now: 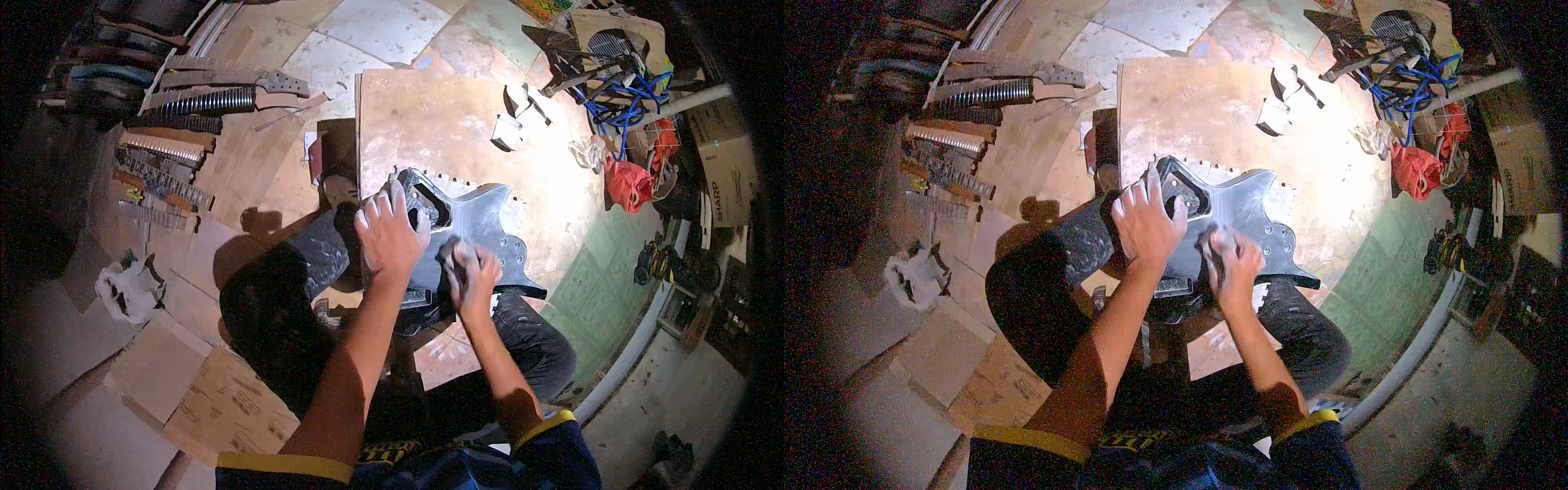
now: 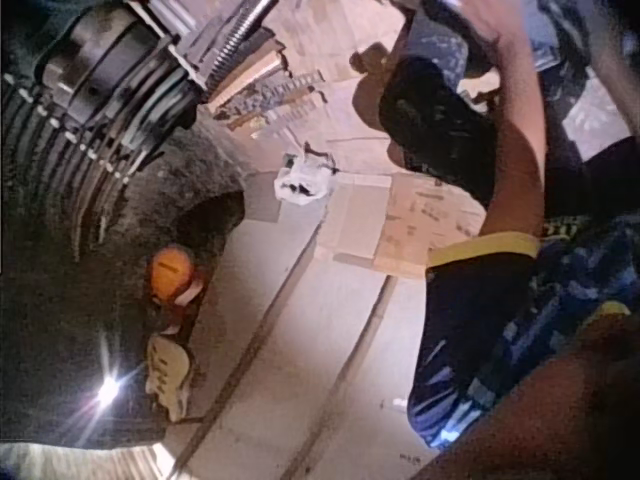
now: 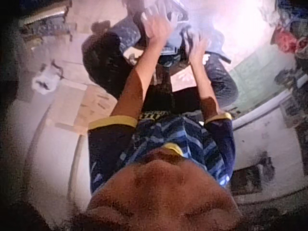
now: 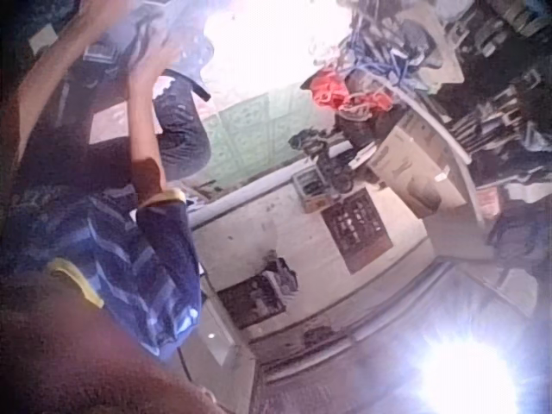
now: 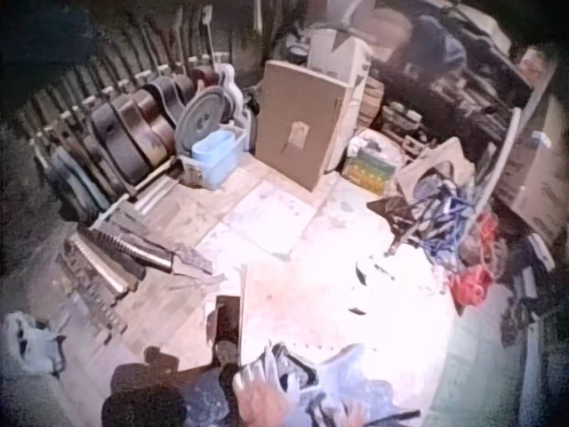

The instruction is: The person sands a black guitar body and a pickguard using a sanding block and wipes the surfaces with a cloth.

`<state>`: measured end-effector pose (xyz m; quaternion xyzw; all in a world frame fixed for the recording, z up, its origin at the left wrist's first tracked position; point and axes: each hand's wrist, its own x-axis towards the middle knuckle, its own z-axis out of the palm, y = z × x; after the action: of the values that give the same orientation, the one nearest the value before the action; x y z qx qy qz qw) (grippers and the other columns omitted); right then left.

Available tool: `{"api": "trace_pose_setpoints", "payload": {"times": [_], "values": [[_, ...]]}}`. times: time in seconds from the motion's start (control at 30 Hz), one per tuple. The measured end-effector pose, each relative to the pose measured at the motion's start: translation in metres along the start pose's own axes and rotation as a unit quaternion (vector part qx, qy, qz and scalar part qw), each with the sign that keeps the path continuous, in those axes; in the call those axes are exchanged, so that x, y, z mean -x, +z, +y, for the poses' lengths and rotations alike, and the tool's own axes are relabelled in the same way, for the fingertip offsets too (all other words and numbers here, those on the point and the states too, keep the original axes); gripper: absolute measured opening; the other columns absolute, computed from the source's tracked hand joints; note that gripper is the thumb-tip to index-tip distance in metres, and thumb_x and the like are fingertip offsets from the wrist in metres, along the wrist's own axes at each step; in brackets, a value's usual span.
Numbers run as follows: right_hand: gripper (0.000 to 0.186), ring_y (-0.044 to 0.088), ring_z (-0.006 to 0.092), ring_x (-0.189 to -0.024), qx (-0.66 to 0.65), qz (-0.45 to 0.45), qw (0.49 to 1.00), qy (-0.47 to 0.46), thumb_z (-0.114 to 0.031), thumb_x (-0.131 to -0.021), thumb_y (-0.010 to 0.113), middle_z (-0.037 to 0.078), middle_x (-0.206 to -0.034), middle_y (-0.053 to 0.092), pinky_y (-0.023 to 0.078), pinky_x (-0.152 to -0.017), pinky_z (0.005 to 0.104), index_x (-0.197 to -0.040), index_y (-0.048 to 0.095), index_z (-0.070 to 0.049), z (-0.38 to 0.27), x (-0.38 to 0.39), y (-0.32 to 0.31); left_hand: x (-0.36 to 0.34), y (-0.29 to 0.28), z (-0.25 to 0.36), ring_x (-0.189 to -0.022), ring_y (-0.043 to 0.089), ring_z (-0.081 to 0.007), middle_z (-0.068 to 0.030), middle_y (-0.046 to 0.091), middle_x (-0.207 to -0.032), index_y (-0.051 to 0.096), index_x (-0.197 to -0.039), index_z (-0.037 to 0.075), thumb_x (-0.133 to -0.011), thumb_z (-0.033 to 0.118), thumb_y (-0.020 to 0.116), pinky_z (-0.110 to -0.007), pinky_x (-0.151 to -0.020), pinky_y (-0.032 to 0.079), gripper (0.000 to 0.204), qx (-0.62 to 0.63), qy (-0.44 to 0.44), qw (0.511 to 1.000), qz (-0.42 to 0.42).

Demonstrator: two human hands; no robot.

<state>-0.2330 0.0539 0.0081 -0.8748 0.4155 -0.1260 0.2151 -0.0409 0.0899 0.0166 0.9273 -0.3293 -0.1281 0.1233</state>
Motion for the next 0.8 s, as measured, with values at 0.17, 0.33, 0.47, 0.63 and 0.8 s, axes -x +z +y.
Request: {"api": "trace_pose_setpoints", "payload": {"times": [0.17,0.33,0.47,0.63,0.8], "values": [[0.048,0.054,0.0394,-0.113,0.031,0.013,0.999,0.002,-0.007,-0.078,0.076,0.019,-0.125,0.059,0.037,-0.098,0.0522,-0.124,0.067,-0.017,-0.026,-0.06,-0.004,0.0,-0.005,0.0,-0.122,0.055,-0.0322,-0.0165,0.062,-0.125,0.044,-0.152,0.009,-0.088,0.046,0.064,-0.053,-0.108,0.037,0.077,0.003,-0.007,1.0,0.013],[0.053,0.054,0.0405,-0.114,0.001,0.038,0.999,-0.012,-0.009,-0.078,0.078,0.017,-0.125,0.06,0.037,-0.099,0.0539,-0.129,0.063,-0.014,-0.007,-0.061,0.005,-0.002,-0.003,0.002,-0.122,0.055,-0.0332,-0.0169,0.062,-0.126,0.045,-0.152,0.009,-0.088,0.045,0.064,-0.054,-0.107,0.038,0.075,0.022,-0.003,1.0,0.0],[0.045,0.054,0.0391,-0.115,0.021,0.004,1.0,-0.009,-0.014,-0.076,0.081,0.017,-0.123,0.06,0.037,-0.099,0.0528,-0.119,0.069,-0.017,-0.014,-0.014,-0.005,-0.002,-0.004,-0.002,-0.121,0.055,-0.0335,-0.0171,0.061,-0.127,0.044,-0.153,0.01,-0.088,0.045,0.064,-0.053,-0.106,0.038,0.076,-0.009,-0.009,1.0,0.011],[0.047,0.053,0.0381,-0.116,0.012,0.036,0.999,0.006,-0.014,-0.078,0.081,0.018,-0.123,0.059,0.037,-0.099,0.0524,-0.122,0.068,-0.017,-0.04,-0.109,-0.002,0.002,-0.002,-0.001,-0.125,0.053,-0.0321,-0.0168,0.06,-0.132,0.043,-0.153,0.009,-0.088,0.047,0.062,-0.052,-0.108,0.037,0.078,-0.001,-0.005,1.0,-0.015],[0.039,0.053,0.0388,-0.117,-0.015,0.018,1.0,0.012,-0.014,-0.077,0.082,0.017,-0.122,0.061,0.036,-0.101,0.0525,-0.115,0.072,-0.017,-0.018,-0.01,-0.002,0.0,-0.003,-0.003,-0.121,0.056,-0.0332,-0.017,0.061,-0.126,0.043,-0.153,0.01,-0.089,0.044,0.064,-0.053,-0.105,0.039,0.076,-0.012,-0.001,1.0,0.015]]}}
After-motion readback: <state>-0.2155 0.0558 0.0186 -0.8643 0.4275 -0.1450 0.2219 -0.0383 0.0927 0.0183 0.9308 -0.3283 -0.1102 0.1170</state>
